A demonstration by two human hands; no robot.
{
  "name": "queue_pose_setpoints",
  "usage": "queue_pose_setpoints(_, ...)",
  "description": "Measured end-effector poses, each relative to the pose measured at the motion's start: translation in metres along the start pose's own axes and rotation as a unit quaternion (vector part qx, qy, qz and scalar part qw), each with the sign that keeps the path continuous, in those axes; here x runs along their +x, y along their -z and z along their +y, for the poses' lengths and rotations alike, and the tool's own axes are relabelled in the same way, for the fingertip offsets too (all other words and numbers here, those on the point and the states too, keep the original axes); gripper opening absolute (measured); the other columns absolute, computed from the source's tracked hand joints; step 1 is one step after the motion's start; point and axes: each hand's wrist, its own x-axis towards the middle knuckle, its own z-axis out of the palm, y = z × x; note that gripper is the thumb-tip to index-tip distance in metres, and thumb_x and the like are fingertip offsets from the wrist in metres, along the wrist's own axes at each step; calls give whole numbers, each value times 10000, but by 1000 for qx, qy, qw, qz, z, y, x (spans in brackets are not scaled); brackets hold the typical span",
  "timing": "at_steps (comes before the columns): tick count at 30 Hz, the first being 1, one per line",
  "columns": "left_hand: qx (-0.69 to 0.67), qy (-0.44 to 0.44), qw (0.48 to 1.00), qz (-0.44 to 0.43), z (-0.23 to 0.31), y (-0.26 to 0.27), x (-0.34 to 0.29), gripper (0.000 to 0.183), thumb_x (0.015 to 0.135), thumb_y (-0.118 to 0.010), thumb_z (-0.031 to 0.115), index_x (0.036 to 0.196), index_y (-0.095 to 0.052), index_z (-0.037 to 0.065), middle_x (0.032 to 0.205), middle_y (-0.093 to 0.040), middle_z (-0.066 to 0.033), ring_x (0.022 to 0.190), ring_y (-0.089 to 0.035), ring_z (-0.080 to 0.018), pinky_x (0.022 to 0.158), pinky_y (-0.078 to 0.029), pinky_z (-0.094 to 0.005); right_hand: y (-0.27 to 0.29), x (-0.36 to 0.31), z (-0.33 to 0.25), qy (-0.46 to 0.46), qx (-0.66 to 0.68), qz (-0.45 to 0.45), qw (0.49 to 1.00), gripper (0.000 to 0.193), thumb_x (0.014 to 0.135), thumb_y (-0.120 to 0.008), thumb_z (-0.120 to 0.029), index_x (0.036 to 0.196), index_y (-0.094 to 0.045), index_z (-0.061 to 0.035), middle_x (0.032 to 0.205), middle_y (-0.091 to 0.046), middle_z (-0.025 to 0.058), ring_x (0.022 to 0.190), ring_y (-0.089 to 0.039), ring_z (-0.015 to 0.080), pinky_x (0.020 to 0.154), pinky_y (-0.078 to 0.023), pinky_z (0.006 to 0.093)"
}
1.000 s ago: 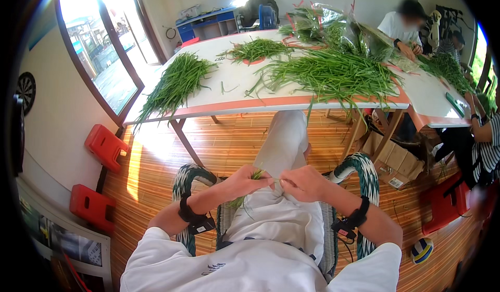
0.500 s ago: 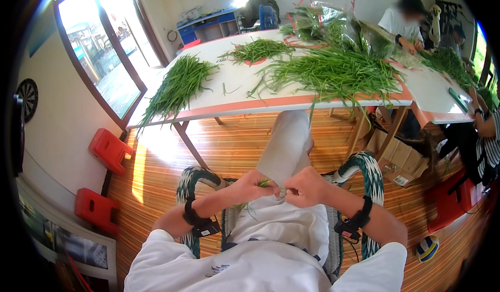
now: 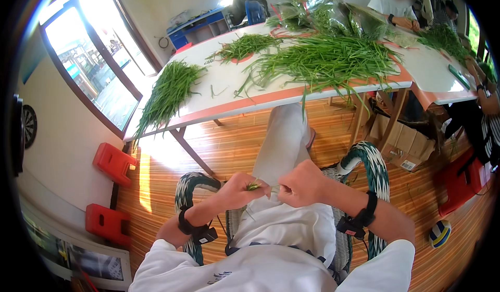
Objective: The person bundles long green stalks by hand while seated at a table.
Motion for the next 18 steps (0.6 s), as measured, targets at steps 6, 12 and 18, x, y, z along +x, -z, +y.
queue_pose_setpoints(6,17,-9,999,44,13,17,-12,166,876,-596,138,837,-684,3,611,-511,16,584,-413,-39,519,-335,-226,15,-5,22,-92,-98,-27,991,165,671,-598,-185,554,-550,-80,501,-532,120,494,-557,320,479,-440,379)
queue_pose_setpoints(12,-83,-13,991,104,18,22,-10,236,922,-556,179,847,-673,-12,572,-416,60,498,-315,-24,457,-225,-225,24,-2,21,-153,-42,17,987,155,744,-581,-193,659,-585,-64,594,-585,112,553,-580,317,520,-460,387)
queue_pose_setpoints(18,-199,46,974,101,10,27,-5,241,951,-509,183,899,-608,-31,584,-360,76,494,-275,-21,456,-197,-215,22,0,25,-131,-15,98,986,91,768,-602,-100,810,-657,-41,648,-592,134,562,-579,297,526,-464,326)
